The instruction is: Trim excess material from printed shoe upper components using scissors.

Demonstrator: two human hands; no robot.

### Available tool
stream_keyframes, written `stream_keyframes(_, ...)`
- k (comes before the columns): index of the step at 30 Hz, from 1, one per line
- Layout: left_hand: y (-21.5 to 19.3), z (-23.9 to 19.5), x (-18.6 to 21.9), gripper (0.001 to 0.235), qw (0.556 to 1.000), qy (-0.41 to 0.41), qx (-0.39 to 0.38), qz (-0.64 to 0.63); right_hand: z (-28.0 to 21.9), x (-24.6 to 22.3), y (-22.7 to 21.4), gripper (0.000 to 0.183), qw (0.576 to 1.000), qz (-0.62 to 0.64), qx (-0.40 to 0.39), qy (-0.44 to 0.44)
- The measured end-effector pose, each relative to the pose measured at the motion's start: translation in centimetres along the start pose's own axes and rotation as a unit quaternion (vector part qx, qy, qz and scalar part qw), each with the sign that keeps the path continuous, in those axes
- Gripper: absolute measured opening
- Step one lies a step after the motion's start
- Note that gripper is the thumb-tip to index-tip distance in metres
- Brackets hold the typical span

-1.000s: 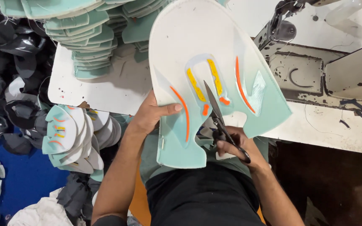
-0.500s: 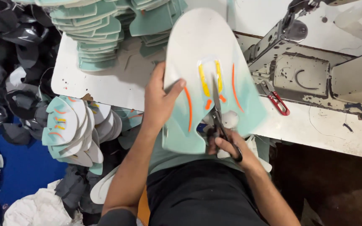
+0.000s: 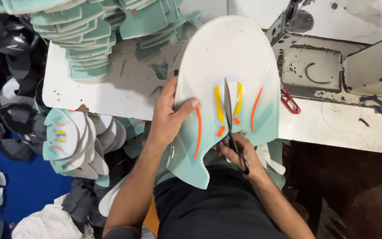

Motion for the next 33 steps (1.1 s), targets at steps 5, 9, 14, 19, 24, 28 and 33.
stream_keyframes(5,0.2,0.0,-0.5,0.045,1.000,0.004,0.004,-0.008,0.0,1.0,-0.5,0.025,0.997,0.002,0.071,0.011)
stream_keyframes(9,0.0,0.1,-0.6,0.043,1.000,-0.014,0.006,-0.013,0.1,-0.2,-0.2,0.021,0.996,0.030,0.077,0.023)
stream_keyframes(14,-0.7,2.4,1.9,0.041,0.998,-0.023,-0.002,0.053,-0.1,-0.6,0.0,0.021,0.993,-0.046,0.097,0.039)
stream_keyframes(19,-0.2,2.9,3.3,0.038,0.997,0.061,0.017,0.042,-1.0,-2.8,0.5,0.042,0.999,0.012,-0.017,-0.026)
stream_keyframes(24,1.0,1.0,2.3,0.043,0.999,0.023,-0.019,-0.042,-1.5,-1.3,-0.8,0.067,1.000,-0.008,-0.017,0.007)
stream_keyframes(28,1.0,0.1,1.9,0.042,0.996,-0.003,-0.037,-0.079,-0.6,-2.6,0.1,0.089,0.990,-0.047,-0.048,-0.121)
stream_keyframes(33,1.4,-0.7,1.2,0.040,0.991,-0.019,-0.023,-0.127,-0.2,1.0,-0.8,0.065,0.987,-0.143,0.039,-0.057)
Point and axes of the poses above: each hand's wrist, its own z-axis towards the middle knuckle, its own y-axis out of the palm, x = y × z, the point moved 2 cm from there along z, towards the middle knuckle, and after that the axes turned 5 degrees about z, right-handed, at the moved point
